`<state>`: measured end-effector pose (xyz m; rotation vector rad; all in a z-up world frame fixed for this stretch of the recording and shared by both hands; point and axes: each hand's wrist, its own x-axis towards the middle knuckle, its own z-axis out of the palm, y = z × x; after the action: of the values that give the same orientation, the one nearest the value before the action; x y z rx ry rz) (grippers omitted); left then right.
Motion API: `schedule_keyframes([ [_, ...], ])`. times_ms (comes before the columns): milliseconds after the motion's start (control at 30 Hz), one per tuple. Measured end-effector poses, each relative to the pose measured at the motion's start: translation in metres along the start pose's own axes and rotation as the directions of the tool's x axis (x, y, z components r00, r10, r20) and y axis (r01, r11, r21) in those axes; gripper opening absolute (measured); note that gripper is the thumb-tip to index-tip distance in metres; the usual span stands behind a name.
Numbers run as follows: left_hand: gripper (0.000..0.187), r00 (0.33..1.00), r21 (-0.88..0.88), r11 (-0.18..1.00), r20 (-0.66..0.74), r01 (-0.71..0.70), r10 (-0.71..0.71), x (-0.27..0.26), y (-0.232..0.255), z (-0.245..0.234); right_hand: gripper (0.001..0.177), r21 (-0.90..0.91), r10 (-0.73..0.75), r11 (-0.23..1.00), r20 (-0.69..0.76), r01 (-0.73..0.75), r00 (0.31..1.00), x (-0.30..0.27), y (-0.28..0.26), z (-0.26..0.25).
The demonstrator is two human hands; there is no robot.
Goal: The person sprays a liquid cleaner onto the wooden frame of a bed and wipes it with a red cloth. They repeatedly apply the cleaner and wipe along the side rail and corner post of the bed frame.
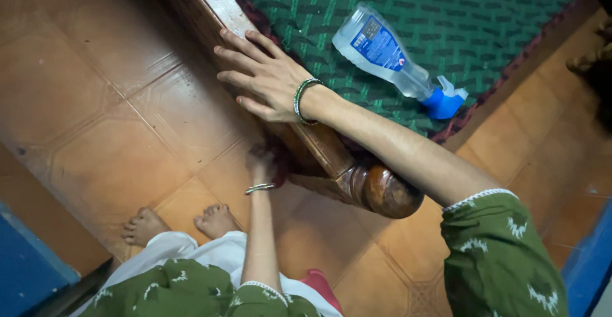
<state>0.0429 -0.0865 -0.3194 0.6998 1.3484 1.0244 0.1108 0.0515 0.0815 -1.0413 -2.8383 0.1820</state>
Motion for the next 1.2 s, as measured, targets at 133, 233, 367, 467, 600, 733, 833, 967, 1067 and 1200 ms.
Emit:
schedule_keyframes([
  [133, 0.011, 0.915, 0.091, 0.932, 0.179, 0.351, -0.362, 0.022, 0.012, -0.012, 0.046, -0.002, -0.008, 1.0, 0.0, 0.008, 1.0, 0.0, 0.0, -0.002],
  [233, 0.01, 0.903, -0.033, 0.918, 0.197, 0.396, -0.383, 0.023, 0.013, -0.006, 0.046, -0.005, -0.014, 1.0, -0.009, 0.014, 1.0, 0.001, 0.001, -0.001],
  [367, 0.01, 0.928, -0.203, 0.915, 0.211, 0.35, -0.308, 0.023, 0.012, 0.005, 0.047, -0.014, -0.009, 1.0, 0.007, 0.009, 1.0, -0.001, 0.001, 0.0],
  [467, 0.01, 0.952, -0.187, 0.941, 0.173, 0.281, -0.25, 0.033, 0.02, 0.01, 0.046, -0.005, -0.006, 1.0, -0.002, 0.006, 1.0, 0.0, -0.001, -0.001],
  [600, 0.011, 0.984, -0.113, 0.984, 0.125, 0.141, -0.127, 0.043, 0.034, 0.016, 0.045, -0.005, 0.001, 1.0, 0.003, -0.001, 1.0, 0.001, 0.0, -0.002],
  [733, 0.011, 0.993, -0.018, 0.998, 0.108, 0.053, -0.05, 0.026, 0.035, 0.016, 0.044, -0.002, -0.014, 1.0, -0.003, 0.014, 1.0, -0.002, 0.0, 0.0],
  [833, 0.012, 0.989, 0.048, 0.999, 0.144, 0.026, -0.033, 0.023, 0.04, 0.013, 0.044, -0.014, -0.019, 1.0, -0.003, 0.019, 1.0, 0.001, 0.001, -0.002],
  [967, 0.013, 0.974, 0.105, 0.993, 0.211, 0.056, -0.077, 0.018, 0.038, 0.01, 0.045, -0.028, -0.012, 1.0, 0.015, 0.013, 1.0, 0.0, 0.0, 0.0],
  [1067, 0.014, 0.975, 0.128, 0.991, 0.211, 0.048, -0.074, 0.021, 0.035, 0.011, 0.043, -0.01, -0.015, 1.0, 0.007, 0.015, 1.0, 0.0, 0.001, 0.001],
  [1200, 0.015, 0.991, 0.208, 0.977, 0.132, -0.038, 0.01, 0.023, 0.031, 0.015, 0.045, -0.009, -0.009, 1.0, -0.004, 0.009, 1.0, 0.0, 0.002, 0.002],
])
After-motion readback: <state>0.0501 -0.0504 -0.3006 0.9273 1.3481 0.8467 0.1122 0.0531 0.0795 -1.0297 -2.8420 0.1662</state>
